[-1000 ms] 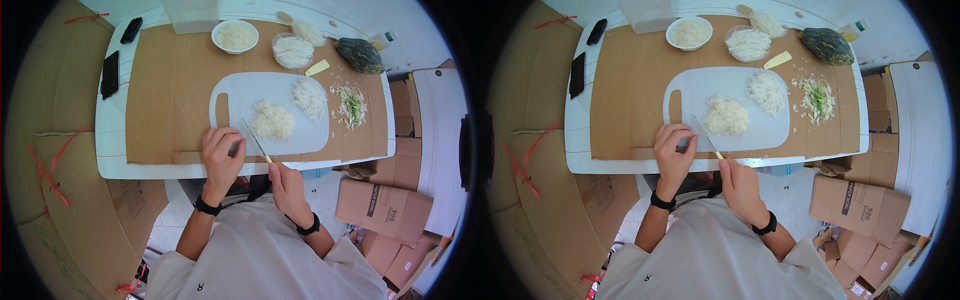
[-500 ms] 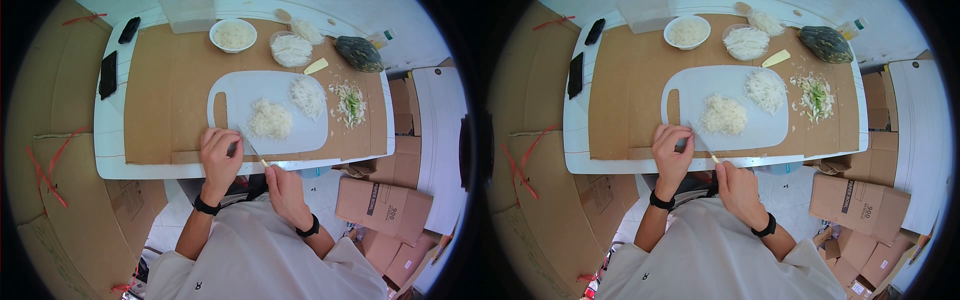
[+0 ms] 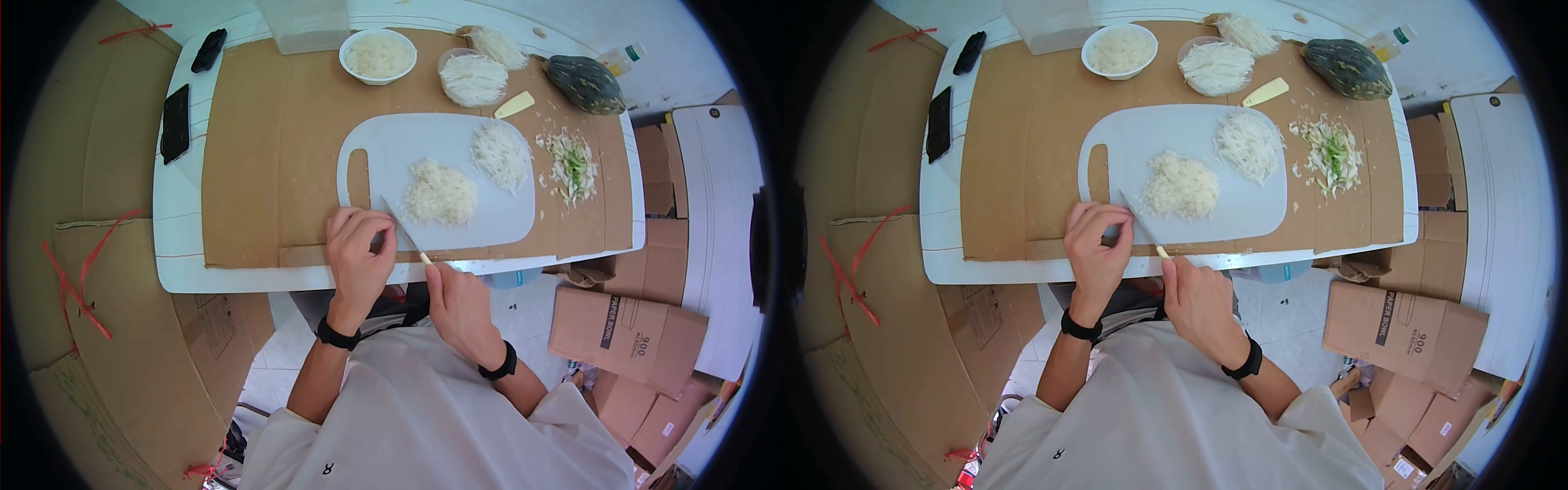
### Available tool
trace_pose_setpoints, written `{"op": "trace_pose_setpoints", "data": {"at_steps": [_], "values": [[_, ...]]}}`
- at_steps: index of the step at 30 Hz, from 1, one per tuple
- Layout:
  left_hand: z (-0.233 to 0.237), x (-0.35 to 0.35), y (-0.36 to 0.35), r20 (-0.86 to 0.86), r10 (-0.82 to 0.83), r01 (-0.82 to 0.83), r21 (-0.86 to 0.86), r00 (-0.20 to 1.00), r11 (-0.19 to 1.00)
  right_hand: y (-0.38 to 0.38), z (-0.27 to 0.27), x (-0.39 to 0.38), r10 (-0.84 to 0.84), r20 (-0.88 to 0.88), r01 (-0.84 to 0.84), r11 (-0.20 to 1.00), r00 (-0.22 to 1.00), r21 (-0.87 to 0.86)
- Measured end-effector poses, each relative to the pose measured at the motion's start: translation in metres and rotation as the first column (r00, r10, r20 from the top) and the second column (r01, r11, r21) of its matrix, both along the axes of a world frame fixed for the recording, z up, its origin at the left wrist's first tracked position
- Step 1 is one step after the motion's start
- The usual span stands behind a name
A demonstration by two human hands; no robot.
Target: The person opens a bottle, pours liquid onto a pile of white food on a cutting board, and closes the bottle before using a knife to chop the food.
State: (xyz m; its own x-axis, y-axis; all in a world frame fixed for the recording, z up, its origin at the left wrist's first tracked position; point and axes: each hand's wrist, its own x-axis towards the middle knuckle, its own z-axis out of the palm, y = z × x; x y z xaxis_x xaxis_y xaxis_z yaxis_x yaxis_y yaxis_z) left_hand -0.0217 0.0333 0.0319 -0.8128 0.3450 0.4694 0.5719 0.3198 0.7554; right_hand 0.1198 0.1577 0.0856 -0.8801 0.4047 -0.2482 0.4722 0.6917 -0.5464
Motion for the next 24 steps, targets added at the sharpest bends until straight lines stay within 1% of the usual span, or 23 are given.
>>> {"op": "trace_pose_setpoints", "data": {"at_steps": [2,3,5,8,11,13,17,21,23,24], "values": [[0.001,0.001,0.000,-0.007,-0.004,0.004,0.000,1.000,1.000,0.002,0.000,-0.001,-0.040,-0.016,0.038,0.993,0.999,-0.109],[0.001,0.001,-0.001,-0.004,-0.003,0.003,-0.004,1.000,1.000,0.003,-0.001,0.000,-0.043,-0.019,0.040,0.993,0.999,-0.110],[0.001,0.000,-0.001,-0.008,-0.002,0.002,-0.009,1.000,1.000,0.009,-0.002,0.003,-0.124,-0.079,0.103,0.966,0.989,-0.236],[0.002,0.001,-0.002,-0.001,-0.018,0.018,-0.006,1.000,1.000,0.013,0.003,0.006,-0.126,-0.088,0.101,0.962,0.988,-0.254],[0.005,0.002,-0.004,0.025,-0.020,0.020,-0.008,0.999,1.000,0.012,0.009,0.009,-0.100,-0.079,0.077,0.964,0.992,-0.254],[0.005,0.003,-0.005,-0.045,-0.008,0.003,-0.104,0.999,0.995,0.011,0.009,0.011,-0.085,-0.087,0.061,0.968,0.993,-0.244],[0.004,0.005,-0.005,-0.052,0.001,-0.007,-0.105,0.999,0.994,0.007,0.008,0.013,-0.056,-0.077,0.039,0.979,0.995,-0.202],[0.003,0.005,-0.004,-0.058,0.012,-0.018,-0.103,0.998,0.995,0.006,0.006,0.014,-0.069,-0.036,0.060,0.976,0.997,-0.211],[0.003,0.006,-0.004,-0.051,0.013,-0.018,-0.101,0.999,0.995,0.005,0.000,0.016,-0.032,-0.086,0.020,0.990,0.996,-0.141],[0.003,0.006,-0.004,-0.053,0.014,-0.020,-0.101,0.998,0.995,0.004,0.000,0.016,-0.034,-0.084,0.022,0.990,0.996,-0.141]]}}
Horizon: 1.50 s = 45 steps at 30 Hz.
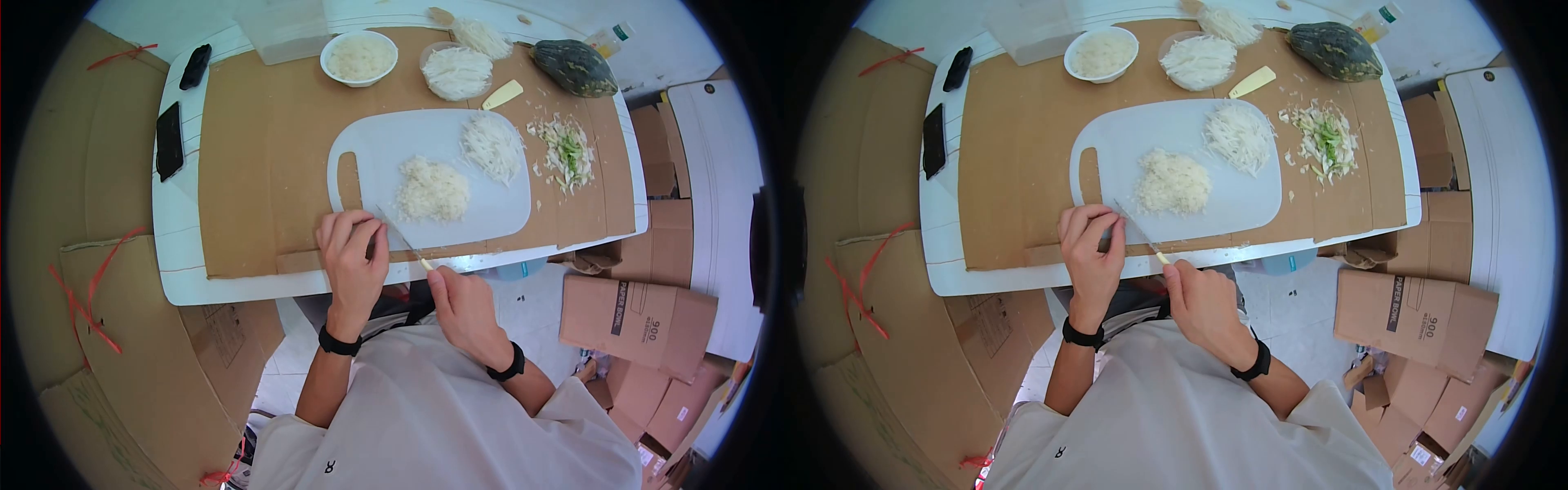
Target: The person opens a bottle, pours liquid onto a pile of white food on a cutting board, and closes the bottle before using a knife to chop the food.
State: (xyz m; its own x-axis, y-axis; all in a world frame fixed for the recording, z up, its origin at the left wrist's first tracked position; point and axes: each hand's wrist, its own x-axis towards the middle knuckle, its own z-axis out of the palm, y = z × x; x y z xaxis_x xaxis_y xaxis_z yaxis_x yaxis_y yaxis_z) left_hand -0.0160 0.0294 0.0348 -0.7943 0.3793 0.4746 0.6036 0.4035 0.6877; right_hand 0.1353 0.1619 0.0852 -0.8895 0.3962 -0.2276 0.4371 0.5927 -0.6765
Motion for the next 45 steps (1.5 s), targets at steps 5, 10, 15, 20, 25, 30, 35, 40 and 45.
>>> {"op": "trace_pose_setpoints", "data": {"at_steps": [5,10,15,20,25,30,35,40,45], "values": [[-0.002,0.000,0.000,0.003,-0.005,0.005,0.000,1.000,1.000,-0.007,0.002,-0.006,0.025,0.060,-0.033,0.991,0.998,0.127],[-0.008,-0.001,-0.001,-0.010,-0.013,0.013,0.017,1.000,1.000,-0.006,-0.001,-0.012,0.021,0.047,-0.027,0.992,0.999,0.120],[-0.005,0.000,0.000,-0.033,-0.004,0.005,0.014,0.999,1.000,0.002,0.000,-0.011,-0.052,-0.027,0.050,0.995,0.998,-0.088],[-0.006,0.000,0.001,-0.045,-0.002,0.003,0.009,0.999,1.000,0.005,0.006,-0.006,-0.018,-0.004,0.018,0.996,1.000,-0.082],[-0.008,0.000,0.000,-0.042,-0.001,0.002,0.006,0.999,1.000,0.003,0.004,-0.004,0.001,-0.010,-0.002,0.998,1.000,-0.055],[-0.007,0.000,0.000,-0.040,-0.002,0.002,0.002,0.999,1.000,0.000,0.003,-0.002,0.005,0.002,-0.005,1.000,1.000,-0.031],[-0.006,-0.001,0.000,-0.048,0.001,-0.001,-0.009,0.999,1.000,-0.005,0.001,-0.004,0.031,0.065,-0.036,0.997,0.997,0.072],[-0.009,0.000,0.000,-0.035,-0.002,0.002,0.007,0.999,1.000,-0.007,0.003,-0.008,0.048,0.107,-0.062,0.990,0.993,0.130],[-0.006,-0.002,0.000,-0.061,-0.008,0.007,-0.010,0.998,1.000,-0.008,0.002,-0.015,0.049,0.104,-0.065,0.985,0.993,0.158]]}}
